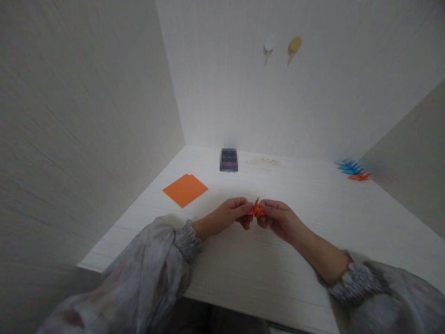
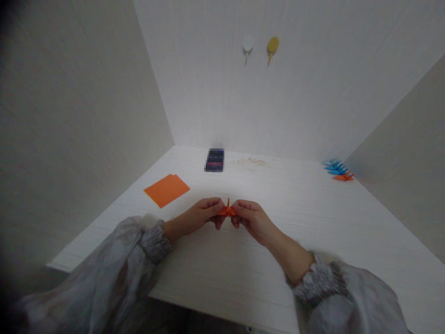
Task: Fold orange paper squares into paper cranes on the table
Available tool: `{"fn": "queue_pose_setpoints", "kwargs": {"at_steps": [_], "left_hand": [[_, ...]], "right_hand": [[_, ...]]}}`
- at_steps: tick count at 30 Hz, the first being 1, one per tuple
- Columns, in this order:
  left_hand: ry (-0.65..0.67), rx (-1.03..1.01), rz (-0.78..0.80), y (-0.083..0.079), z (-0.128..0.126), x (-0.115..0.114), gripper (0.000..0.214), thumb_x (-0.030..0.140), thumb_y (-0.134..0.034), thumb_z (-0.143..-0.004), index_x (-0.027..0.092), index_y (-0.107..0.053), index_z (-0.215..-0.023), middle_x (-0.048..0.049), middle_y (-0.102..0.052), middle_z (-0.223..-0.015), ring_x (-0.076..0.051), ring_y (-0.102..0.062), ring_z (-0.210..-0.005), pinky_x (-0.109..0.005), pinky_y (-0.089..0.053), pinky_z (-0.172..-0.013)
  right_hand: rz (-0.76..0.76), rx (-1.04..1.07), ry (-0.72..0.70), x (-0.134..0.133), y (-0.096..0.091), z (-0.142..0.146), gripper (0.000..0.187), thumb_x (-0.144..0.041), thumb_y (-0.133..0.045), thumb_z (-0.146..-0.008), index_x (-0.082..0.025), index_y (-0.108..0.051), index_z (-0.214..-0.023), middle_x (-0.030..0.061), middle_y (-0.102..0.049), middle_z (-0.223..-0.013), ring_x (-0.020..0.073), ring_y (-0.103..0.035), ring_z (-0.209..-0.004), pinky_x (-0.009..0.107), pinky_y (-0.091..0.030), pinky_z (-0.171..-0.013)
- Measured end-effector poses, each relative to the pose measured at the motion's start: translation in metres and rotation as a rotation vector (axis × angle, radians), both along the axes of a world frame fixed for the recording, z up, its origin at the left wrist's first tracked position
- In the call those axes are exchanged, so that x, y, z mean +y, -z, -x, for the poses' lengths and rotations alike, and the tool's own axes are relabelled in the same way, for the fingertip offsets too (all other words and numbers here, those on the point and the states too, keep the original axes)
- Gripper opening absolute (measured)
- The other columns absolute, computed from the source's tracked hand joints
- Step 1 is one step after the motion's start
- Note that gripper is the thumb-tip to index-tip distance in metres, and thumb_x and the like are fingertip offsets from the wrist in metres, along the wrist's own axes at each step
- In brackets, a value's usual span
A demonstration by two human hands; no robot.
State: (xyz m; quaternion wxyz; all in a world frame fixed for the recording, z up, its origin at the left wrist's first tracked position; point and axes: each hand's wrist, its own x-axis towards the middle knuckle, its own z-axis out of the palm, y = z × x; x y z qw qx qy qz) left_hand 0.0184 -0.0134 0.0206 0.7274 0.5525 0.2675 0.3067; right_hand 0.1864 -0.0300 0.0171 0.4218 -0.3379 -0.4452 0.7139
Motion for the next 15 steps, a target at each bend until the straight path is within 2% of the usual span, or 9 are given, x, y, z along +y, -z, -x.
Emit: {"fn": "queue_pose_setpoints", "kwargs": {"at_steps": [10, 15], "left_hand": [[-0.011, -0.022, 0.012, 0.0016, 0.0017, 0.0003, 0.031, 0.043, -0.054, -0.073, 0.013, -0.045, -0.07, 0.0009, -0.052, -0.063, -0.007, -0.052, -0.052, -0.024, -0.043, -0.055], [-0.049, -0.085, 0.068, -0.0049, 0.001, -0.0022, 0.03, 0.037, -0.06, -0.07, 0.014, -0.048, -0.086, -0.0021, -0.055, -0.08, -0.009, -0.055, -0.066, -0.028, -0.045, -0.064]], "right_hand": [[0.014, 0.004, 0.0, 0.0008, -0.001, -0.0007, 0.018, -0.028, -0.059, -0.074, -0.012, -0.059, -0.066, 0.0001, -0.054, -0.052, 0.0082, -0.047, -0.047, 0.023, -0.03, -0.047], [0.003, -0.033, 0.003, -0.0003, -0.0022, -0.0012, 0.019, -0.029, -0.061, -0.072, -0.012, -0.058, -0.064, -0.0005, -0.053, -0.05, 0.0077, -0.047, -0.045, 0.022, -0.028, -0.045]]}}
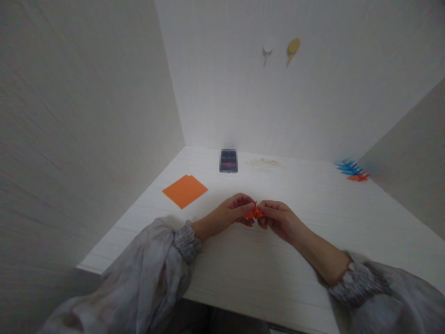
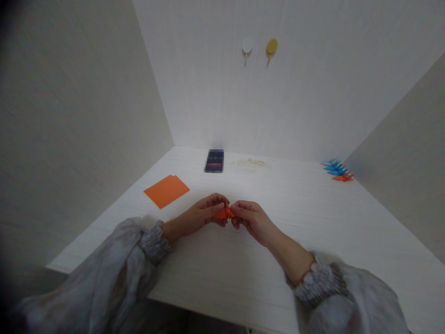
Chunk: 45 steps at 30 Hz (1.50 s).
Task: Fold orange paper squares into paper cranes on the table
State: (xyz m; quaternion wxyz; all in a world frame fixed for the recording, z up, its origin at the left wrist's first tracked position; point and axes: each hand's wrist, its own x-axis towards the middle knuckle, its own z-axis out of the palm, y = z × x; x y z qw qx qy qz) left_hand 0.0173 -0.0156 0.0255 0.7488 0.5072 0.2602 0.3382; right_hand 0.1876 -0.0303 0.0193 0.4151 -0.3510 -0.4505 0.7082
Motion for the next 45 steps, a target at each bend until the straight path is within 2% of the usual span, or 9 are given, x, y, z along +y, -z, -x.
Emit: {"fn": "queue_pose_setpoints", "kwargs": {"at_steps": [4, 10, 19, 22, 25, 28, 31, 38, 45], "left_hand": [[0.058, -0.021, 0.042, -0.002, 0.001, -0.001, 0.026, 0.029, -0.063, -0.069, 0.012, -0.051, -0.085, -0.0027, -0.056, -0.079, -0.009, -0.056, -0.066, -0.027, -0.045, -0.065], [0.109, -0.019, 0.017, 0.011, 0.002, 0.002, 0.031, 0.016, -0.068, -0.062, 0.014, -0.05, -0.086, -0.0009, -0.058, -0.077, -0.01, -0.058, -0.062, -0.028, -0.047, -0.065], [0.208, 0.121, -0.005, 0.011, 0.003, 0.0, 0.028, 0.018, -0.07, -0.059, 0.012, -0.052, -0.08, -0.0021, -0.062, -0.071, -0.011, -0.059, -0.061, -0.024, -0.044, -0.06], [0.143, 0.068, -0.015, 0.009, 0.002, 0.002, 0.028, 0.017, -0.07, -0.058, 0.012, -0.052, -0.079, -0.0015, -0.062, -0.07, -0.01, -0.059, -0.062, -0.024, -0.044, -0.062], [0.033, 0.038, -0.021, 0.009, 0.002, 0.003, 0.029, 0.017, -0.071, -0.057, 0.012, -0.052, -0.079, -0.0006, -0.061, -0.069, -0.009, -0.058, -0.062, -0.024, -0.044, -0.063], [-0.002, 0.031, -0.011, 0.008, 0.001, 0.003, 0.029, 0.019, -0.071, -0.057, 0.013, -0.054, -0.08, -0.0004, -0.06, -0.07, -0.009, -0.058, -0.061, -0.026, -0.044, -0.063], [0.049, 0.043, 0.006, 0.006, 0.001, 0.001, 0.03, 0.019, -0.071, -0.057, 0.012, -0.057, -0.082, -0.0006, -0.06, -0.069, -0.01, -0.058, -0.061, -0.026, -0.045, -0.063], [0.073, 0.069, -0.009, 0.004, 0.0, 0.0, 0.027, 0.015, -0.072, -0.055, 0.011, -0.059, -0.078, -0.0005, -0.063, -0.067, -0.008, -0.057, -0.059, -0.023, -0.044, -0.062], [0.054, 0.046, 0.007, 0.005, -0.002, 0.001, 0.027, 0.016, -0.073, -0.053, 0.012, -0.057, -0.075, 0.001, -0.062, -0.067, -0.008, -0.058, -0.058, -0.024, -0.045, -0.063]], "right_hand": [[0.012, -0.056, -0.003, 0.001, -0.001, -0.002, 0.019, -0.027, -0.064, -0.068, -0.012, -0.056, -0.059, -0.0018, -0.052, -0.046, 0.0059, -0.043, -0.041, 0.021, -0.024, -0.042], [0.039, -0.118, -0.02, 0.005, 0.001, -0.004, 0.02, -0.028, -0.067, -0.065, -0.012, -0.056, -0.061, -0.0019, -0.052, -0.046, 0.0046, -0.039, -0.039, 0.021, -0.02, -0.041], [0.041, -0.182, -0.09, 0.005, 0.004, -0.002, 0.029, -0.038, -0.06, -0.071, -0.013, -0.053, -0.06, -0.0002, -0.052, -0.049, 0.0062, -0.041, -0.04, 0.02, -0.025, -0.039], [-0.182, -0.295, 0.088, 0.005, 0.003, -0.004, 0.034, -0.044, -0.044, -0.08, -0.014, -0.056, -0.069, 0.0, -0.052, -0.053, 0.0088, -0.045, -0.044, 0.023, -0.033, -0.043], [-0.63, -0.584, 0.29, 0.005, 0.002, -0.008, 0.022, -0.033, -0.046, -0.081, -0.018, -0.056, -0.093, 0.0033, -0.057, -0.074, 0.0116, -0.051, -0.058, 0.026, -0.042, -0.056], [-1.066, -0.846, 0.309, 0.004, 0.003, -0.011, 0.03, -0.021, -0.046, -0.08, -0.02, -0.05, -0.11, 0.0091, -0.054, -0.1, 0.015, -0.054, -0.077, 0.031, -0.044, -0.069], [-1.288, -1.053, 0.282, 0.002, 0.003, -0.012, 0.03, -0.019, -0.046, -0.081, -0.022, -0.052, -0.11, 0.0111, -0.054, -0.106, 0.0191, -0.053, -0.086, 0.034, -0.043, -0.072], [-1.387, -1.156, 0.227, 0.001, -0.001, -0.01, 0.028, -0.019, -0.041, -0.083, -0.017, -0.054, -0.107, 0.0105, -0.062, -0.097, 0.0192, -0.054, -0.083, 0.035, -0.037, -0.072], [-1.242, -1.132, 0.213, 0.0, -0.002, -0.004, 0.022, -0.02, -0.037, -0.083, -0.015, -0.059, -0.085, 0.0076, -0.063, -0.076, 0.0179, -0.055, -0.07, 0.033, -0.034, -0.067]]}}
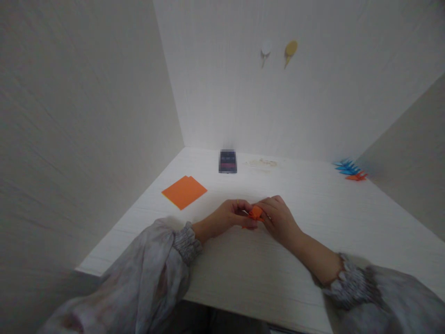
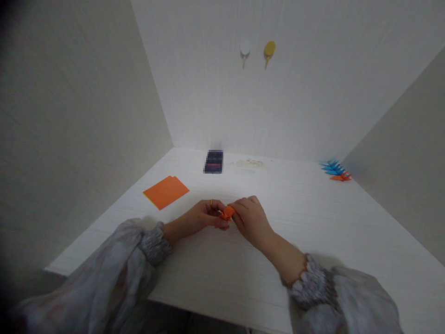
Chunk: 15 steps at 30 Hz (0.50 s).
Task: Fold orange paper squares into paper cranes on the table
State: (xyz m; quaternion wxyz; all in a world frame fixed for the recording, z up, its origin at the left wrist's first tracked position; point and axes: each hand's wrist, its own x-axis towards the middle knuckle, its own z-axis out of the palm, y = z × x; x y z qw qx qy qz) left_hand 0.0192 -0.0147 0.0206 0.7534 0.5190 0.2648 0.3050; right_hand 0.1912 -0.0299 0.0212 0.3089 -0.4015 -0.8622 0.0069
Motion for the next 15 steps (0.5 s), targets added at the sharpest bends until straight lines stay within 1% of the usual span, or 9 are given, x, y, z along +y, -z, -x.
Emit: {"fn": "queue_pose_setpoints", "kwargs": {"at_steps": [3, 5, 8, 11, 15], "left_hand": [[-0.001, 0.002, -0.003, 0.0011, 0.0002, 0.0006, 0.028, 0.017, -0.073, -0.053, 0.011, -0.057, -0.075, 0.0008, -0.062, -0.067, -0.008, -0.058, -0.058, -0.025, -0.045, -0.063], [0.004, 0.004, 0.007, 0.0021, 0.0005, 0.0009, 0.028, 0.017, -0.073, -0.053, 0.011, -0.057, -0.074, 0.0003, -0.063, -0.068, -0.009, -0.059, -0.059, -0.025, -0.045, -0.064], [0.002, 0.013, 0.021, 0.0038, 0.0008, 0.0011, 0.029, 0.018, -0.073, -0.053, 0.011, -0.057, -0.076, 0.0002, -0.063, -0.068, -0.009, -0.059, -0.061, -0.025, -0.045, -0.065], [0.0, 0.01, 0.018, 0.0046, 0.001, 0.0013, 0.03, 0.016, -0.073, -0.052, 0.012, -0.057, -0.077, 0.0006, -0.063, -0.069, -0.008, -0.059, -0.061, -0.024, -0.045, -0.065], [0.0, -0.003, 0.009, 0.0036, 0.001, 0.001, 0.029, 0.016, -0.073, -0.053, 0.012, -0.057, -0.077, 0.0008, -0.063, -0.068, -0.008, -0.059, -0.06, -0.024, -0.045, -0.065]], "right_hand": [[0.084, 0.034, -0.01, -0.0002, 0.0001, 0.0009, 0.024, -0.017, -0.036, -0.083, -0.016, -0.057, -0.073, 0.0049, -0.061, -0.069, 0.0152, -0.053, -0.064, 0.03, -0.035, -0.066], [0.127, 0.064, -0.005, -0.0007, -0.0002, 0.0012, 0.022, -0.015, -0.037, -0.081, -0.017, -0.057, -0.074, 0.0038, -0.061, -0.069, 0.0149, -0.052, -0.065, 0.029, -0.036, -0.066], [0.16, 0.102, -0.011, -0.0016, -0.0011, 0.002, 0.02, -0.014, -0.038, -0.08, -0.019, -0.057, -0.08, 0.0036, -0.062, -0.073, 0.0157, -0.053, -0.07, 0.029, -0.037, -0.066], [0.142, 0.103, -0.025, -0.0016, -0.0018, 0.0025, 0.022, -0.014, -0.036, -0.08, -0.019, -0.057, -0.083, 0.0049, -0.062, -0.075, 0.0165, -0.054, -0.071, 0.03, -0.038, -0.067], [0.066, 0.039, -0.008, 0.0006, -0.0012, 0.0003, 0.021, -0.017, -0.039, -0.081, -0.017, -0.059, -0.087, 0.0068, -0.064, -0.077, 0.0179, -0.055, -0.072, 0.032, -0.036, -0.069]]}}
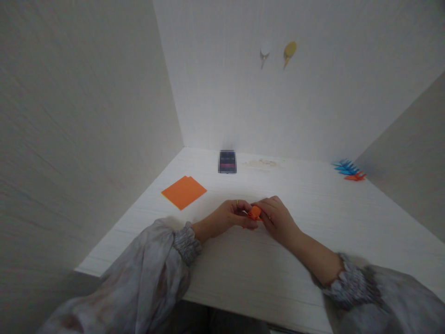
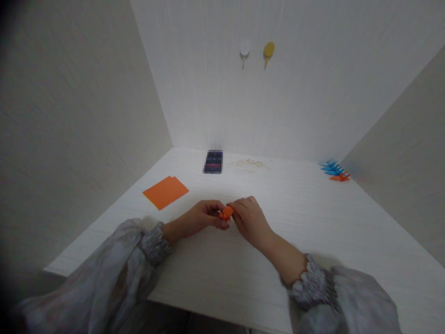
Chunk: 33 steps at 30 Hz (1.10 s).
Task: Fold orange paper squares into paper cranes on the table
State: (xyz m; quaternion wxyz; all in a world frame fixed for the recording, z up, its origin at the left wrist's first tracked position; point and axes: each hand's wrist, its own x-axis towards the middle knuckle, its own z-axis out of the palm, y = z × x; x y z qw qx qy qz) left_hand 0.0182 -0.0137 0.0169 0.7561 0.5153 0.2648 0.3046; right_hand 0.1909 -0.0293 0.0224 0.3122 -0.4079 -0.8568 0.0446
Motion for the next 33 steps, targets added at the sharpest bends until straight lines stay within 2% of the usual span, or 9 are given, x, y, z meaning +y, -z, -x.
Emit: {"fn": "queue_pose_setpoints", "kwargs": {"at_steps": [5, 13, 20, 28, 33], "left_hand": [[-0.005, 0.006, 0.004, -0.0006, -0.0005, -0.0008, 0.03, 0.017, -0.073, -0.052, 0.012, -0.058, -0.078, 0.0004, -0.064, -0.069, -0.008, -0.058, -0.06, -0.024, -0.045, -0.065], [-0.018, 0.0, 0.003, 0.0008, -0.0014, 0.0002, 0.03, 0.017, -0.073, -0.052, 0.012, -0.059, -0.079, 0.0007, -0.063, -0.07, -0.009, -0.059, -0.062, -0.025, -0.046, -0.066], [-0.019, 0.0, -0.009, -0.0001, -0.0008, 0.0, 0.031, 0.018, -0.074, -0.052, 0.013, -0.059, -0.078, 0.0009, -0.063, -0.07, -0.009, -0.059, -0.062, -0.026, -0.046, -0.067], [-0.023, -0.001, -0.002, -0.002, -0.0011, -0.0004, 0.031, 0.018, -0.074, -0.052, 0.012, -0.059, -0.079, 0.0006, -0.063, -0.069, -0.009, -0.059, -0.061, -0.025, -0.046, -0.066], [-0.027, -0.019, 0.012, -0.0024, -0.0005, -0.0002, 0.03, 0.018, -0.073, -0.053, 0.013, -0.058, -0.079, 0.0009, -0.063, -0.069, -0.009, -0.059, -0.062, -0.025, -0.046, -0.066]], "right_hand": [[-0.088, -0.041, -0.005, 0.0009, -0.0013, -0.0035, 0.02, -0.021, -0.042, -0.082, -0.016, -0.06, -0.089, 0.0071, -0.064, -0.076, 0.0173, -0.054, -0.068, 0.033, -0.033, -0.068], [0.0, -0.005, 0.077, -0.0009, -0.0017, 0.0004, 0.024, -0.019, -0.039, -0.083, -0.017, -0.061, -0.073, 0.0036, -0.063, -0.064, 0.0139, -0.052, -0.058, 0.03, -0.03, -0.063], [-0.016, 0.05, 0.043, 0.0005, 0.0013, -0.0013, 0.024, -0.015, -0.038, -0.081, -0.019, -0.06, -0.092, 0.0064, -0.065, -0.078, 0.0169, -0.056, -0.069, 0.031, -0.034, -0.066], [0.014, 0.057, 0.131, -0.0019, -0.0012, 0.0006, 0.025, -0.016, -0.039, -0.081, -0.019, -0.064, -0.077, 0.002, -0.061, -0.057, 0.0138, -0.049, -0.053, 0.03, -0.03, -0.062], [0.028, 0.038, 0.171, 0.0021, 0.0019, -0.0006, 0.023, -0.019, -0.042, -0.082, -0.02, -0.063, -0.09, 0.0047, -0.067, -0.075, 0.0152, -0.053, -0.06, 0.031, -0.03, -0.063]]}}
